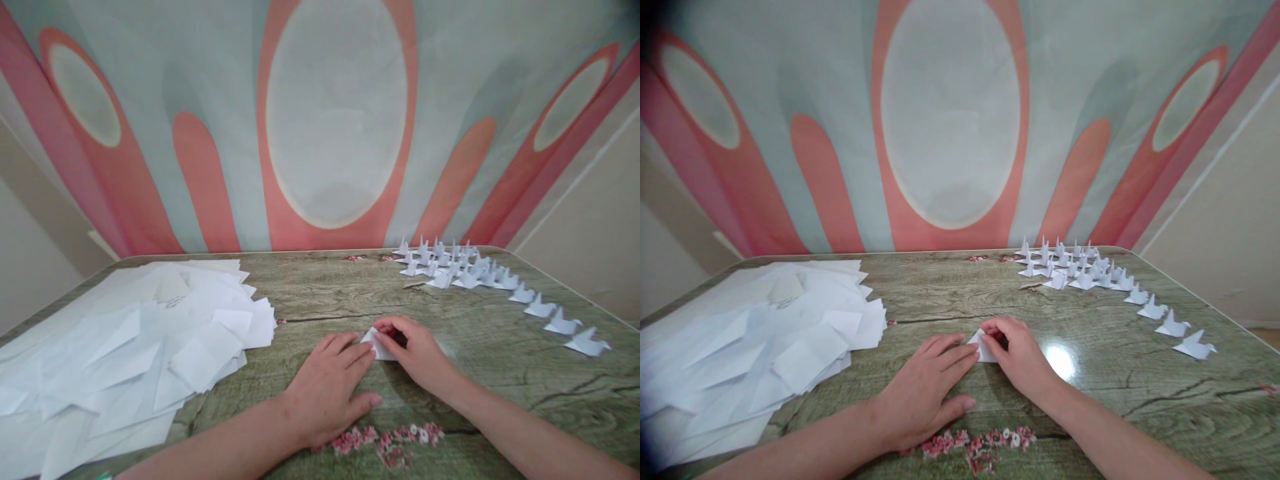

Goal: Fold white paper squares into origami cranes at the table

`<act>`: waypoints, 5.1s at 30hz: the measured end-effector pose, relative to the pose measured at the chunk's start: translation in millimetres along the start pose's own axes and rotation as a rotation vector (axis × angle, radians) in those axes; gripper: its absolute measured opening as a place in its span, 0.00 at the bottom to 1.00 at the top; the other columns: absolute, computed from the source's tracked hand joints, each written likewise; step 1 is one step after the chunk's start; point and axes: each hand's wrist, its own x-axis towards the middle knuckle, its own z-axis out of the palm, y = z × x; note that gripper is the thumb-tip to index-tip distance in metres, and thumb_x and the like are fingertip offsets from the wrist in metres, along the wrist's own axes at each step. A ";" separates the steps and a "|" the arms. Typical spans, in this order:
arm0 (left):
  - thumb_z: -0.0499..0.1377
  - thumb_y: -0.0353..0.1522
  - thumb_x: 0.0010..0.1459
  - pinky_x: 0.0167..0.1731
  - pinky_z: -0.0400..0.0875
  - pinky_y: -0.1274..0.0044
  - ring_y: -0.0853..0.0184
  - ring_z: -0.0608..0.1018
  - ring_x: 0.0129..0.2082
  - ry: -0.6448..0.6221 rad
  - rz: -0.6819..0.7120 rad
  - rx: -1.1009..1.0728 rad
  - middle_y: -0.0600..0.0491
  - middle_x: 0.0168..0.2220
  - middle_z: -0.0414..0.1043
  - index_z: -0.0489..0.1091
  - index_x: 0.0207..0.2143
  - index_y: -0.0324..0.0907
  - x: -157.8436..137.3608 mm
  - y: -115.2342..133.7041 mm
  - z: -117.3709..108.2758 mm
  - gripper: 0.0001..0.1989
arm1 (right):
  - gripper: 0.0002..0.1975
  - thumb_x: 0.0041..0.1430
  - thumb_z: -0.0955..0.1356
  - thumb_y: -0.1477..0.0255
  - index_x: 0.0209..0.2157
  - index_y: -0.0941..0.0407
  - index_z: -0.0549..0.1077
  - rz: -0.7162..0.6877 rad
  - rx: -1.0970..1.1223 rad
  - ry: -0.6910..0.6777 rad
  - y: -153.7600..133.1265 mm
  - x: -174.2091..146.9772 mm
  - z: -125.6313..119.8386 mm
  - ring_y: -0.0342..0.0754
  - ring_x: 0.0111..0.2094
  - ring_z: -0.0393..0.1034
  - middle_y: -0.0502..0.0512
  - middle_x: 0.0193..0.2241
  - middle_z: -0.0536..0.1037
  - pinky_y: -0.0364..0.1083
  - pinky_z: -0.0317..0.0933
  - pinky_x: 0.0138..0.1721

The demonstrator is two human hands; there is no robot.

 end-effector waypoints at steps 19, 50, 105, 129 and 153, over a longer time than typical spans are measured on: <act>0.43 0.48 0.60 0.56 0.46 0.66 0.60 0.60 0.55 0.020 0.080 0.226 0.53 0.55 0.63 0.60 0.53 0.42 2.5 -3.9 6.7 0.26 | 0.11 0.56 0.62 0.81 0.36 0.54 0.72 -0.248 -0.257 -0.053 -17.5 -9.9 -16.3 0.46 0.37 0.64 0.51 0.33 0.72 0.47 0.58 0.40; 0.45 0.47 0.60 0.56 0.45 0.66 0.60 0.60 0.56 0.019 0.112 0.254 0.54 0.56 0.62 0.60 0.53 0.44 2.6 -5.4 5.0 0.25 | 0.08 0.46 0.67 0.83 0.21 0.57 0.74 -0.354 -1.040 -0.144 -42.0 -30.4 -30.5 0.52 0.30 0.65 0.57 0.23 0.73 0.51 0.53 0.34; 0.53 0.27 0.57 0.40 0.68 0.77 0.68 0.72 0.39 0.214 -0.010 -0.148 0.53 0.41 0.69 0.63 0.45 0.45 -6.7 -9.7 3.7 0.13 | 0.08 0.57 0.61 0.79 0.32 0.55 0.71 -0.432 -0.420 -0.063 -41.7 -38.8 -2.7 0.47 0.31 0.64 0.52 0.29 0.71 0.47 0.56 0.35; 0.57 0.26 0.52 0.43 0.65 0.74 0.66 0.71 0.42 0.299 -0.120 -0.268 0.52 0.43 0.68 0.68 0.29 0.42 -3.0 -23.2 9.9 0.04 | 0.14 0.56 0.61 0.82 0.39 0.55 0.72 -0.454 -0.182 -0.116 -10.2 -17.3 -15.0 0.47 0.42 0.67 0.57 0.41 0.71 0.46 0.65 0.43; 0.51 0.32 0.59 0.39 0.64 0.73 0.66 0.72 0.35 0.256 -0.127 -0.120 0.54 0.32 0.73 0.70 0.30 0.42 -0.4 -19.8 3.5 0.09 | 0.08 0.62 0.61 0.71 0.33 0.55 0.70 -0.341 -0.171 -0.231 -21.6 -14.6 -19.9 0.46 0.35 0.66 0.53 0.31 0.73 0.48 0.58 0.39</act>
